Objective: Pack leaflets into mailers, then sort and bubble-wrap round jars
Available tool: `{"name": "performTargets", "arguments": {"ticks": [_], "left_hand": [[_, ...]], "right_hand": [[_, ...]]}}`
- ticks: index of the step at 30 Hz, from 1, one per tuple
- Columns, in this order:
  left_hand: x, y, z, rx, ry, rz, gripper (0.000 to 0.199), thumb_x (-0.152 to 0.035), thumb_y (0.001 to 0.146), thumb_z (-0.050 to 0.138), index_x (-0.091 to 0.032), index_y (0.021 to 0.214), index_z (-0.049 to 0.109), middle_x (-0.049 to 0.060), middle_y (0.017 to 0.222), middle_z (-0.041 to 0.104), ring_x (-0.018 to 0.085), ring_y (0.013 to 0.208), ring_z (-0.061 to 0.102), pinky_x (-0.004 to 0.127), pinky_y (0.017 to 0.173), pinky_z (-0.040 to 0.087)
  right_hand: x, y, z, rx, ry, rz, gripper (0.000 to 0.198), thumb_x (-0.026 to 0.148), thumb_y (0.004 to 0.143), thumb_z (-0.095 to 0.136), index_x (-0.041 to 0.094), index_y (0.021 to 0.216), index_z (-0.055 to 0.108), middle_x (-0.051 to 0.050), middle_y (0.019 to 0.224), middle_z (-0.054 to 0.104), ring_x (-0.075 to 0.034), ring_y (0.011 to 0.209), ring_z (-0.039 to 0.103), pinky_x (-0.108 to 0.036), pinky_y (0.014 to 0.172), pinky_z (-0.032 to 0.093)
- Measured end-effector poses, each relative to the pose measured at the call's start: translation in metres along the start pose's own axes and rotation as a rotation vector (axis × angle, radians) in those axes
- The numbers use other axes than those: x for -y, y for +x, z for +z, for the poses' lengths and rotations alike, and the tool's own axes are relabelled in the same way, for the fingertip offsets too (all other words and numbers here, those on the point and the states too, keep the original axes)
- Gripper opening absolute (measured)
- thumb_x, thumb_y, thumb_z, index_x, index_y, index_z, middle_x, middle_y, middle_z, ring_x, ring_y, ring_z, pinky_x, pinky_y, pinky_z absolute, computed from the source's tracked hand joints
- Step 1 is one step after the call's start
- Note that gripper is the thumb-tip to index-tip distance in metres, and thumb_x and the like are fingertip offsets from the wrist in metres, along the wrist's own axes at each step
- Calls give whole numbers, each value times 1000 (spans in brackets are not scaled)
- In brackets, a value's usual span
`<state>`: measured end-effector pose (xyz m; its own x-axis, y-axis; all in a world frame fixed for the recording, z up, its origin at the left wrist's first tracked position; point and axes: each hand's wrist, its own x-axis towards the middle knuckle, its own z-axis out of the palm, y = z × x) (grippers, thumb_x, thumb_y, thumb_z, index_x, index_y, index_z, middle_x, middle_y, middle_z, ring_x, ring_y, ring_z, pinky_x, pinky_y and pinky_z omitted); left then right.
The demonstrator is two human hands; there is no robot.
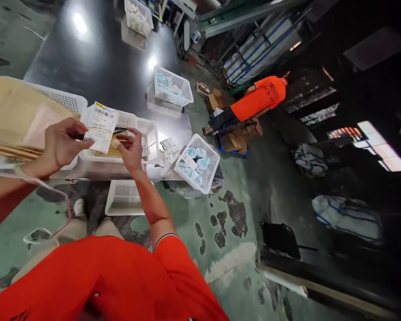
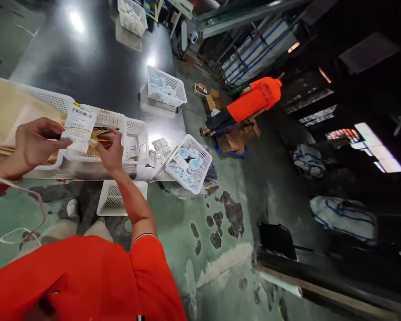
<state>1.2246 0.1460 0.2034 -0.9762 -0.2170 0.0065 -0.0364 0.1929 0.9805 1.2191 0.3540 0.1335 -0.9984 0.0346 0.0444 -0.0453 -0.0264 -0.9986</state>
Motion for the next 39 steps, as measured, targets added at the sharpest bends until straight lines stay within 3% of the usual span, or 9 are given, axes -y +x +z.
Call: {"name": "performTargets", "arguments": {"ticks": [2,5,10,15,19,26,34,39], "left_hand": [[-2,-19,-12,-33,-16,-10,47,-36,46,88,-19,82,63,-1,77,64,13,70,57,24,63,50],[-3,-41,-31,-44,-46,-49,50,-38,44,88,-20,83,63,0,76,62,14,67,56,24,55,46],[1,-68,-64,-62,-102,-74,55,-39,41,91,-21,82,60,0,78,61,17,69,61,31,57,57],[11,-95,-106,-91,-55,-61,56,-37,46,95,-19,89,64,3,84,69,18,78,64,32,72,62],[24,-121,-140,-130,-59,-68,61,-48,51,102,-22,90,62,7,90,71,23,84,68,40,79,66],[44,-166,-195,-193,-65,-43,63,-52,52,102,-23,88,58,7,89,71,24,83,68,41,76,64],[40,-202,-222,-227,-111,-37,62,-54,46,100,-25,81,58,4,79,69,20,71,63,36,62,57],[47,-216,-231,-221,-46,-45,60,-53,52,100,-23,83,58,3,84,69,18,74,64,31,63,52]], "right_hand": [[8,-5,20,42,-12,-26,71,50,96,103,28,150,62,-5,120,85,-22,110,87,-37,103,76],[14,-11,40,53,-41,-34,55,43,98,100,27,139,68,-3,110,85,-21,106,86,-36,105,75],[17,-22,65,86,-79,-62,31,43,101,92,23,119,76,-5,112,86,-20,101,85,-33,99,75],[24,-48,98,114,-41,-65,41,56,102,91,23,123,78,-2,99,83,-20,98,84,-33,95,76],[29,-77,130,128,9,-49,38,53,103,90,22,120,78,-2,94,82,-19,91,82,-32,91,77],[38,-126,180,216,24,-29,35,53,105,90,21,117,77,-7,105,84,-25,118,86,-37,106,76],[41,-154,207,252,-12,-18,37,56,106,88,21,111,76,-5,100,82,-24,110,86,-35,101,77],[45,-153,210,210,15,-32,36,58,110,83,22,114,76,-5,100,82,-23,111,87,-35,104,77]]}}
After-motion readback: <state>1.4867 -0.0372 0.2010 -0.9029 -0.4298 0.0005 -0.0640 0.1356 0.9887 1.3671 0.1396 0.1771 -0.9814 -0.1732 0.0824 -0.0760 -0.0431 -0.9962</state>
